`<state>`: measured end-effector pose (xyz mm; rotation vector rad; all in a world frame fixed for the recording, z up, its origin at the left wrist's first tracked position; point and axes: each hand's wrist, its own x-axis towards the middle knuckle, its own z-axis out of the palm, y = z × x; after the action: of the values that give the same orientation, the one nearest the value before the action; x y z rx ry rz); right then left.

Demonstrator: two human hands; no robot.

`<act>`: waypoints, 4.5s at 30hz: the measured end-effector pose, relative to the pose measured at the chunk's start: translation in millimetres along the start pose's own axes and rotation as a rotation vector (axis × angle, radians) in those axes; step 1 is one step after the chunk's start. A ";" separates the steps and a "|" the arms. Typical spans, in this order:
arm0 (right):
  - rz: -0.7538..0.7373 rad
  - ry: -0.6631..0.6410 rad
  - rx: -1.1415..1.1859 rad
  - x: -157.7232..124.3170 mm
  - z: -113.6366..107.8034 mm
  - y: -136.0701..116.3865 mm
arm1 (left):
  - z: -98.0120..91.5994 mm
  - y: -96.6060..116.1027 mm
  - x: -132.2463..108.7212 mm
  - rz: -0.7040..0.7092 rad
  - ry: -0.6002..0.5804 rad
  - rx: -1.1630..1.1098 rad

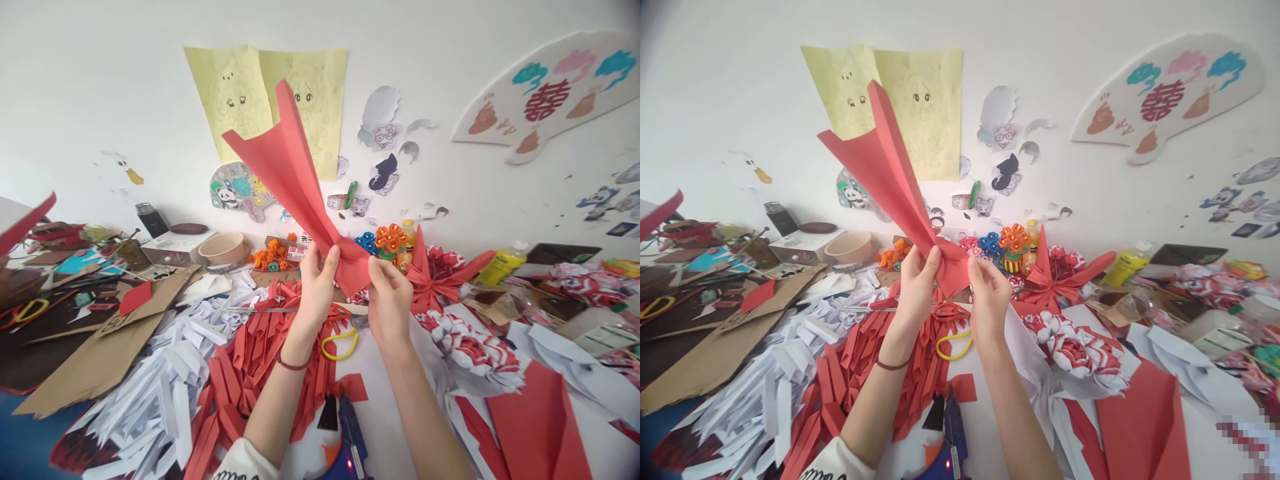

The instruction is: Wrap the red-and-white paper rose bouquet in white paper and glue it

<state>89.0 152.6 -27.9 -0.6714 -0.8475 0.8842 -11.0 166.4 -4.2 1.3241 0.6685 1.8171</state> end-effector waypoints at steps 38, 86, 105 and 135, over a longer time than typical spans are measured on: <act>-0.548 -0.313 -0.840 8.1 -30.8 -28.2 | 2.8 9.6 -10.7 0.210 -0.314 0.116; -0.400 -0.334 -0.383 17.6 -33.0 -20.8 | -14.0 5.9 -3.9 0.013 -0.455 0.040; -0.583 -0.060 -0.510 6.6 -20.4 -13.2 | -3.9 2.3 -11.5 -0.074 -0.607 -0.086; 0.014 -0.411 -0.027 29.5 -46.2 -6.2 | -4.5 10.5 -15.9 0.096 -0.575 0.447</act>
<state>141.3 167.9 -36.1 -0.5257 -1.2240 1.0434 -15.7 147.5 -6.1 2.0926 0.7151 1.2840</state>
